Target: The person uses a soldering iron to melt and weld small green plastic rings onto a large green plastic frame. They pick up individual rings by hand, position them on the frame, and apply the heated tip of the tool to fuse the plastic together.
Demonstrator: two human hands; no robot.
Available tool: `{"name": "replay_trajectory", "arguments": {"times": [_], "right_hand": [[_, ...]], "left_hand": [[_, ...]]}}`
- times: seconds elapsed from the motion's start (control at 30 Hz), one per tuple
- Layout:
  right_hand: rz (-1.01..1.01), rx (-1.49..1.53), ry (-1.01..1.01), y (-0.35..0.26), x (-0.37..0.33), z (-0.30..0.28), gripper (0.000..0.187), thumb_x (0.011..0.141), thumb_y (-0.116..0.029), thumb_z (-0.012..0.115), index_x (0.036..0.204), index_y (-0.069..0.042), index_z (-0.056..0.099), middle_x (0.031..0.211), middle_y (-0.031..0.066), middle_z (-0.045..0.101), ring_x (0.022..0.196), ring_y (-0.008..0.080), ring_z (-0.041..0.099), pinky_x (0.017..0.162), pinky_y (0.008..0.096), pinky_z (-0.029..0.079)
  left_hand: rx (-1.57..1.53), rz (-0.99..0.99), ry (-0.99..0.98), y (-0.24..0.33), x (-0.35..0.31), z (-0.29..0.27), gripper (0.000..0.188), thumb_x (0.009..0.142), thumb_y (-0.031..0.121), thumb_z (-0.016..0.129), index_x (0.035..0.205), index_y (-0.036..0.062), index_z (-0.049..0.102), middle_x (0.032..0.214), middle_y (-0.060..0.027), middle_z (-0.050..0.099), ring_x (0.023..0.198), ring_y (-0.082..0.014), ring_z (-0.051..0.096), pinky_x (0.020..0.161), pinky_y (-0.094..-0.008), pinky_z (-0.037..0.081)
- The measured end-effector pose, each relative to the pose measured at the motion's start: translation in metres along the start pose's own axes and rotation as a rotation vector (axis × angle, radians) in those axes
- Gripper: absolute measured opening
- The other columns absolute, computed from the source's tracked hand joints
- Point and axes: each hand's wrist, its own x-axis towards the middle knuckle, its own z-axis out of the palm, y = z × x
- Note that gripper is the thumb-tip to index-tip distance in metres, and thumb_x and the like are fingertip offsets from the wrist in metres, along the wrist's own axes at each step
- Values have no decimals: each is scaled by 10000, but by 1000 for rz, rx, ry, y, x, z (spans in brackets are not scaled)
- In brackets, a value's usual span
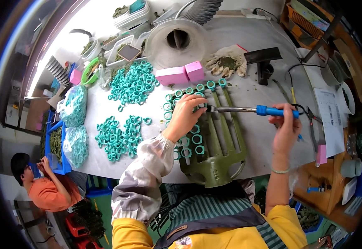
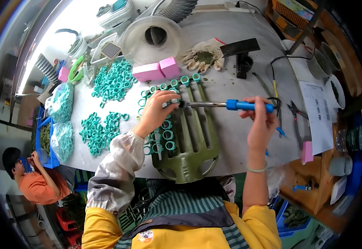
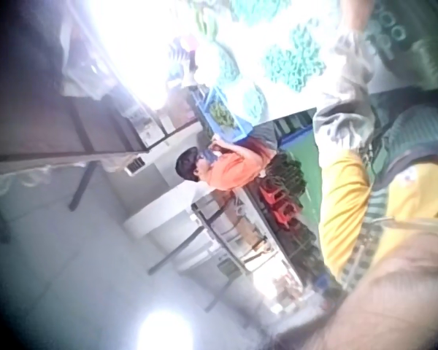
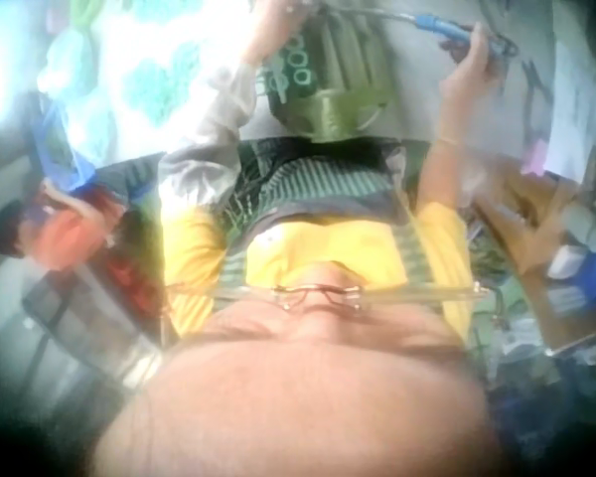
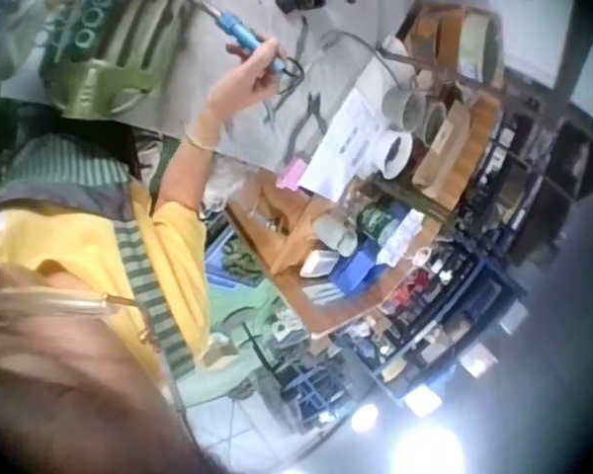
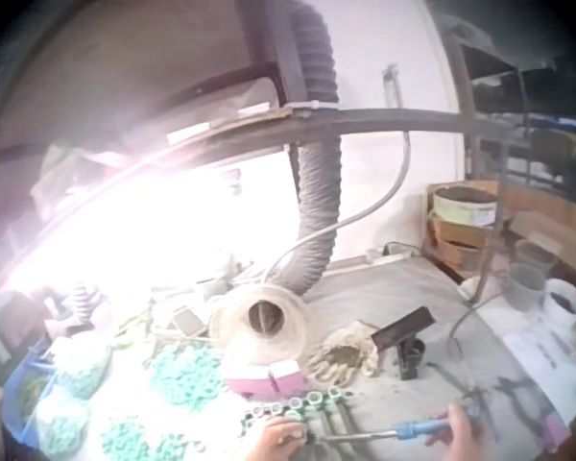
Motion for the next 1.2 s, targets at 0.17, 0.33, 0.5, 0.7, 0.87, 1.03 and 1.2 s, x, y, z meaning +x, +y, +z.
{"name": "replay_trajectory", "arguments": {"times": [0.17, 0.33, 0.5, 0.7, 0.87, 1.03, 1.2], "right_hand": [[-47, -74, 78, -25, 4, -24, 247, 954, -229, 613, 874, 1, 656, 867, 114, 698, 555, 111, 595, 547, 239, 504], [-40, -52, 50, -30, 2, -28, 263, 959, -243, 601, 837, -17, 663, 855, 116, 695, 536, 110, 583, 534, 218, 482], [-31, -46, 27, -37, -2, -24, 259, 959, -238, 601, 828, -22, 659, 849, 113, 692, 530, 108, 582, 532, 214, 482], [-51, -62, 30, -38, -3, -23, 252, 948, -243, 622, 831, -23, 654, 838, 108, 688, 538, 105, 590, 525, 212, 489], [-63, -81, 60, -38, -4, -25, 248, 948, -235, 621, 831, -18, 653, 841, 110, 690, 539, 106, 595, 524, 214, 500], [-58, -55, 42, -36, -5, -27, 251, 951, -232, 613, 843, -9, 653, 837, 118, 690, 537, 118, 603, 530, 230, 515], [-59, -44, 34, -38, -6, -31, 257, 952, -233, 612, 853, 0, 654, 831, 125, 691, 534, 127, 606, 528, 230, 511]], "left_hand": [[-21, 125, 17, 0, 4, 1, 272, 794, 78, 732, 1061, 43, 694, 1081, -123, 667, 1031, -330, 569, 911, -413, 471], [110, -87, 154, -46, -28, -75, 291, 776, -8, 626, 1051, 78, 657, 1040, -105, 602, 1054, -331, 539, 920, -410, 440], [691, -70, -147, -67, -87, -97, 395, 695, -26, 619, 1055, 137, 626, 1015, -58, 580, 1035, -280, 528, 880, -415, 414], [354, -241, 48, -68, -95, -99, 285, 777, 81, 723, 1044, 79, 622, 982, -79, 610, 834, -238, 594, 755, -344, 486], [-477, -441, 113, -3, -62, -84, 213, 878, 40, 683, 1087, 26, 643, 1097, -51, 631, 826, -55, 591, 689, -209, 478], [-558, -363, -134, 29, -41, -72, 284, 901, 1, 646, 1181, 40, 663, 1107, 15, 552, 755, -27, 503, 681, -170, 427], [-714, -428, -119, 35, -37, -52, 229, 905, 17, 649, 1132, 23, 677, 1117, 11, 539, 843, -20, 535, 711, -170, 447]]}}
